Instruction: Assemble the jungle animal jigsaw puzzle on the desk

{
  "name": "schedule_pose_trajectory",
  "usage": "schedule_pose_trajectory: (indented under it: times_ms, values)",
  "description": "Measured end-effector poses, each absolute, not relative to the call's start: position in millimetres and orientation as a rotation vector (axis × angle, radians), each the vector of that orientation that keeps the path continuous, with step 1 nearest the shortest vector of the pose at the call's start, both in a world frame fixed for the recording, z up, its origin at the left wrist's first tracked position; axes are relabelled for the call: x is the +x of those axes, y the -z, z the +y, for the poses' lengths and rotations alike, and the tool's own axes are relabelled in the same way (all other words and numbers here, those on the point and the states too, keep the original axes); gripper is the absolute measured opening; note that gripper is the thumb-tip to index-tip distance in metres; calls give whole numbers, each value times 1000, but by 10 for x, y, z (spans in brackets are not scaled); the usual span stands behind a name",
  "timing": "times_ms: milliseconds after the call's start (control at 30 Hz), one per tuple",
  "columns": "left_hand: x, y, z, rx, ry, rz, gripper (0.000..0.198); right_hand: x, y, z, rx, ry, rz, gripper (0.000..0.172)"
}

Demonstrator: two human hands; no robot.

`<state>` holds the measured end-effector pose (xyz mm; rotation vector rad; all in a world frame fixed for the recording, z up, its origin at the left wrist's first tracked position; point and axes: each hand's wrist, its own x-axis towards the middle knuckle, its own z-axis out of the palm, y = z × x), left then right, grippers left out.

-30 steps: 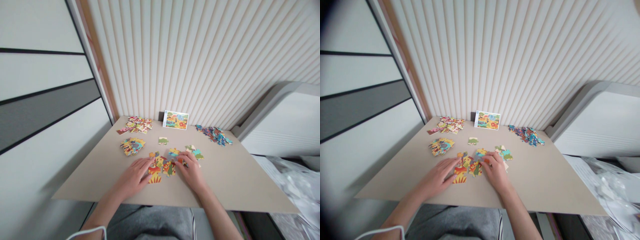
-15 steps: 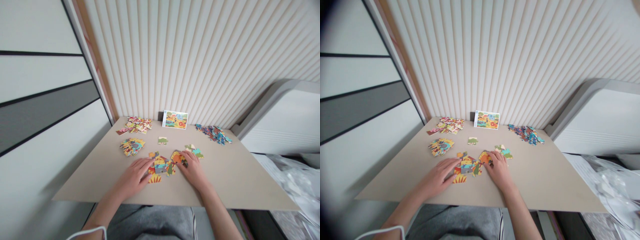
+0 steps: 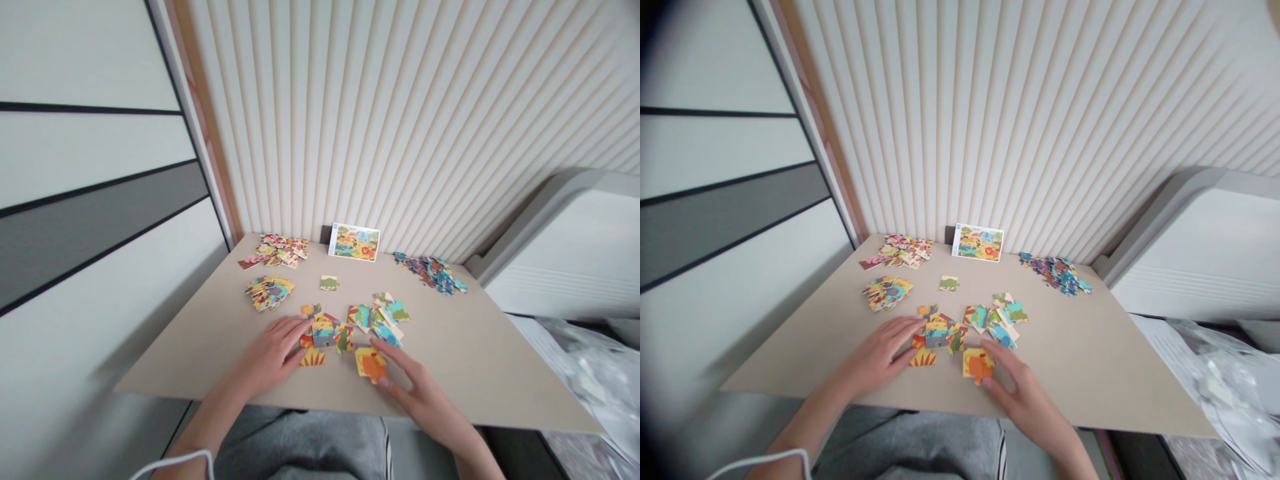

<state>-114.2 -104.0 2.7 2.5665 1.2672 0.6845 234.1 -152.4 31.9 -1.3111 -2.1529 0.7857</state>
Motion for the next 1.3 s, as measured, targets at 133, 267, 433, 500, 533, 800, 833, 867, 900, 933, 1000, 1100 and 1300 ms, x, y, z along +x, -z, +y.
schedule_pose_trajectory:
  times_ms: [133, 267, 433, 500, 533, 800, 833, 867, 900, 933, 1000, 1100, 1300]
  values:
    - [-1155, 11, -1026, 2570, -687, 1281, 54, 2531, -230, -1725, -1392, -481, -2324, 40]
    - [-1166, 26, -1017, 2577, -676, 1277, 52, 2429, -96, -1846, -1538, -239, -2241, 37]
    - [-1163, 8, -1020, 2582, -712, 1274, 53, 2161, -48, -1942, -1547, -124, -2200, 40]
    - [-1162, 3, -1021, 2582, -710, 1276, 53, 2163, -41, -1940, -1538, -124, -2197, 37]
    - [-1162, 2, -1021, 2581, -702, 1279, 53, 2194, -32, -1936, -1532, -141, -2204, 37]
    - [-1165, 44, -1012, 2581, -710, 1282, 52, 2621, 159, -1997, -1619, -35, -2080, 40]
    - [-1165, 46, -1012, 2584, -718, 1278, 52, 2628, 169, -2013, -1648, -24, -2049, 38]
    - [-1166, 46, -1012, 2585, -724, 1276, 52, 2618, 172, -2029, -1672, -19, -2024, 36]
    - [-1166, 45, -1013, 2585, -726, 1276, 52, 2593, 170, -2044, -1691, -12, -2005, 34]
    - [-1166, 44, -1013, 2585, -723, 1276, 52, 2559, 166, -2056, -1711, 2, -1990, 34]
    - [-1167, 41, -1013, 2586, -700, 1277, 51, 2481, 158, -2067, -1751, 52, -1966, 38]
    - [-1169, 41, -1012, 2587, -656, 1284, 51, 2410, 155, -2050, -1758, 97, -1976, 40]
    - [-1171, 44, -1009, 2585, -654, 1275, 51, 2517, 149, -2000, -1505, -107, -2161, 38]
